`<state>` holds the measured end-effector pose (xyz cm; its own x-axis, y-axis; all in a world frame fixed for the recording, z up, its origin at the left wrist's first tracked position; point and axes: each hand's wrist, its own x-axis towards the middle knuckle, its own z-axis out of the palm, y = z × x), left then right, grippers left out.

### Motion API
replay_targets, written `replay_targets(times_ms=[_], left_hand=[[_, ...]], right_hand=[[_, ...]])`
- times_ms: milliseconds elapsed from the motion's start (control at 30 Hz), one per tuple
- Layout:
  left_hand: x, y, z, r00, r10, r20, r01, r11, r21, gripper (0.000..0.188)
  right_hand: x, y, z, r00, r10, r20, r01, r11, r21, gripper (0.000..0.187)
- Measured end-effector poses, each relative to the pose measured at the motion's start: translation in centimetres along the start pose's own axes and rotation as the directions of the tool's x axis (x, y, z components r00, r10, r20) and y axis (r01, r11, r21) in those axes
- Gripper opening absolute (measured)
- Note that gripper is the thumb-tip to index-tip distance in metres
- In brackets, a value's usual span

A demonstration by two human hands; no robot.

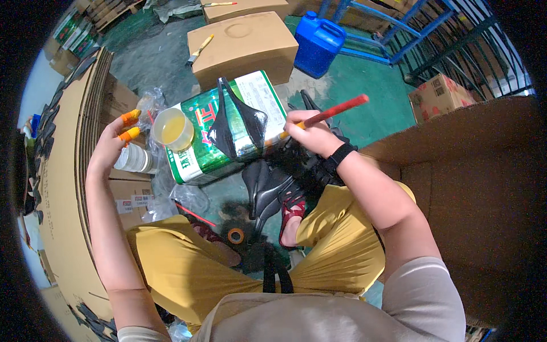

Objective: The recorder uses a brush to apply a yellow liquid adhesive to the underside of black bicycle saddles in a warehouse or workshop environment.

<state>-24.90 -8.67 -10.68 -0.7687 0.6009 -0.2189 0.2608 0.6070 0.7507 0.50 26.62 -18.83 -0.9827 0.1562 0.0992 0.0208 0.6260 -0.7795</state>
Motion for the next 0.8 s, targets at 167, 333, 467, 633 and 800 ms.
replay_targets(times_ms=[167, 333, 467, 633, 800], left_hand=[[0.2, 0.0, 0.2, 1.0, 0.012, 0.011, -0.011, 1.0, -0.021, 0.043], [-0.1, 0.7, 0.4, 1.0, 0.003, 0.018, -0.003, 1.0, -0.014, 0.043], [-0.2, 0.5, 0.4, 1.0, -0.003, -0.001, 0.003, 1.0, -0.02, 0.043], [-0.2, 1.1, 0.5, 0.999, -0.038, 0.0, 0.038, 0.999, 0.012, 0.044], [-0.1, 0.7, 0.4, 1.0, -0.013, 0.003, 0.013, 1.0, -0.008, 0.045]], right_hand=[[0.0, -0.4, 0.7, 0.991, 0.061, -0.119, -0.053, 0.996, 0.069, 0.022], [-1.2, 0.2, 0.7, 0.993, -0.02, 0.116, 0.019, 1.0, 0.013, 0.018], [-0.9, -0.3, 0.1, 0.998, 0.064, -0.018, -0.061, 0.992, 0.114, 0.018], [-0.7, -0.9, 1.1, 0.999, -0.039, 0.007, 0.039, 0.999, 0.016, 0.022], [-0.2, 0.1, -0.2, 0.992, -0.022, 0.126, 0.018, 0.999, 0.034, 0.016]])
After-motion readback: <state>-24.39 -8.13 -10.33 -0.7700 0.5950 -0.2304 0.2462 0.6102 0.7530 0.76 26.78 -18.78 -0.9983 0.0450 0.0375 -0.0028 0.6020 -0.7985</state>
